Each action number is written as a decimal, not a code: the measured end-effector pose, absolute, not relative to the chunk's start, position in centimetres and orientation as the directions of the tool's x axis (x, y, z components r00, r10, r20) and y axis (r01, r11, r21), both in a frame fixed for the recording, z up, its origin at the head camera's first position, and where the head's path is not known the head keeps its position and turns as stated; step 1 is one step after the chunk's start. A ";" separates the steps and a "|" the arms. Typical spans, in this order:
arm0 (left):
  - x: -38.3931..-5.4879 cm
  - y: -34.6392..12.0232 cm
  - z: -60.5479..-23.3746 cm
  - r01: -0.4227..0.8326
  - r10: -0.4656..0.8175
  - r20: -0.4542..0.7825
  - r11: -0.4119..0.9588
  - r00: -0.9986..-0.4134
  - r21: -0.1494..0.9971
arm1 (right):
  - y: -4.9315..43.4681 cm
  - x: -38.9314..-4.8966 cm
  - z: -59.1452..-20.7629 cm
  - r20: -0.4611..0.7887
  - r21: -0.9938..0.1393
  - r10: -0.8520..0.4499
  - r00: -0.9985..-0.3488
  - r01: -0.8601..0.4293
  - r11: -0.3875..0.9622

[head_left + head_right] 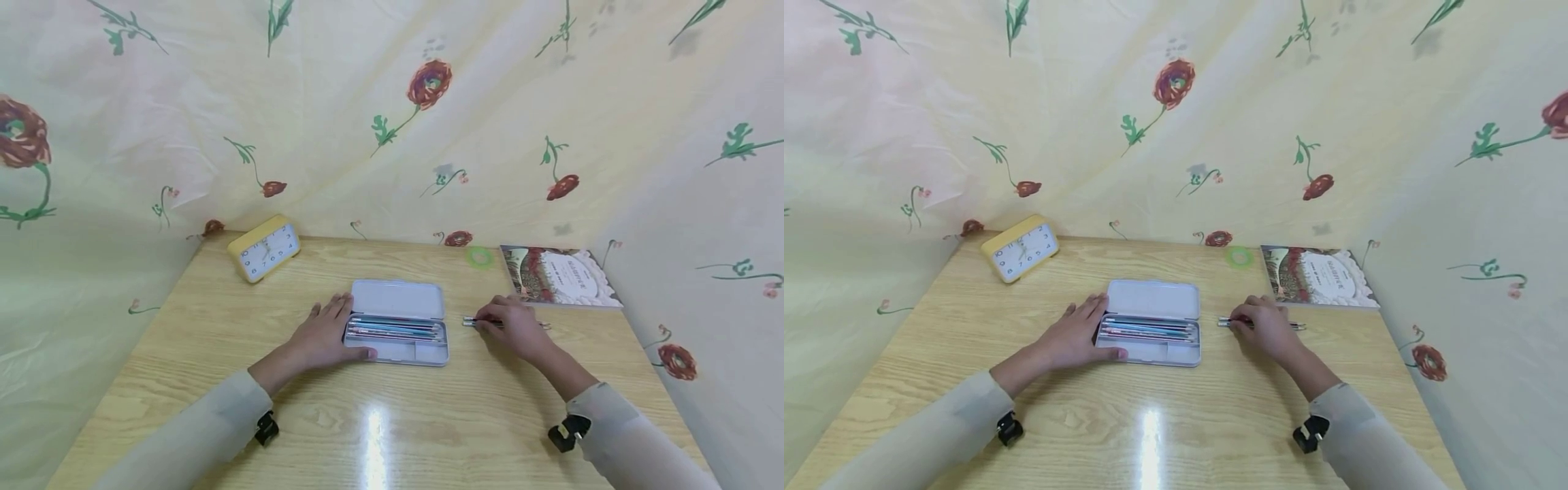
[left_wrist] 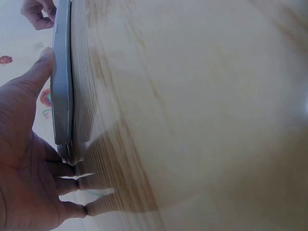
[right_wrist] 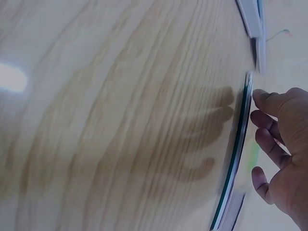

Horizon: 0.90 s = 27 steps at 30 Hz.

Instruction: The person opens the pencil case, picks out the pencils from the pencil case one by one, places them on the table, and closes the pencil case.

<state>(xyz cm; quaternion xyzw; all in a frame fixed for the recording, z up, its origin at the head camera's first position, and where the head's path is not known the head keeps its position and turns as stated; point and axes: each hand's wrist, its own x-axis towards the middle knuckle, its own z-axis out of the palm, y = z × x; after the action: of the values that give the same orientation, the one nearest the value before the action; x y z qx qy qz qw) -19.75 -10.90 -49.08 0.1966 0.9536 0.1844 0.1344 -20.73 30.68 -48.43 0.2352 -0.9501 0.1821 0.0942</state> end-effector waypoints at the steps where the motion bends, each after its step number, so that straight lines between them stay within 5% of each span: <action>1: -19.7 -10.9 -49.1 0.326 0.425 -0.184 0.855 -0.886 0.404 | 30.4 -20.8 -48.4 0.269 -0.301 -0.423 -0.865 -0.493 0.816; 13: -19.7 -11.0 -49.1 0.325 0.425 -0.188 0.856 -0.886 0.401 | 25.4 -21.2 -47.9 0.299 -0.342 -0.521 -0.799 -0.599 0.724; 27: -19.8 -11.0 -49.2 0.323 0.421 -0.191 0.860 -0.887 0.395 | 21.6 -20.2 -47.4 0.168 -0.395 -0.575 -0.801 -0.589 0.705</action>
<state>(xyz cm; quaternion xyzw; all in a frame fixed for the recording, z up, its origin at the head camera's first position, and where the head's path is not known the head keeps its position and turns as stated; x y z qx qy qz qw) -19.81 -10.98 -49.16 0.1951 0.9546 0.1792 0.1366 -20.21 21.58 -47.44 0.3152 -0.9232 0.2193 0.0162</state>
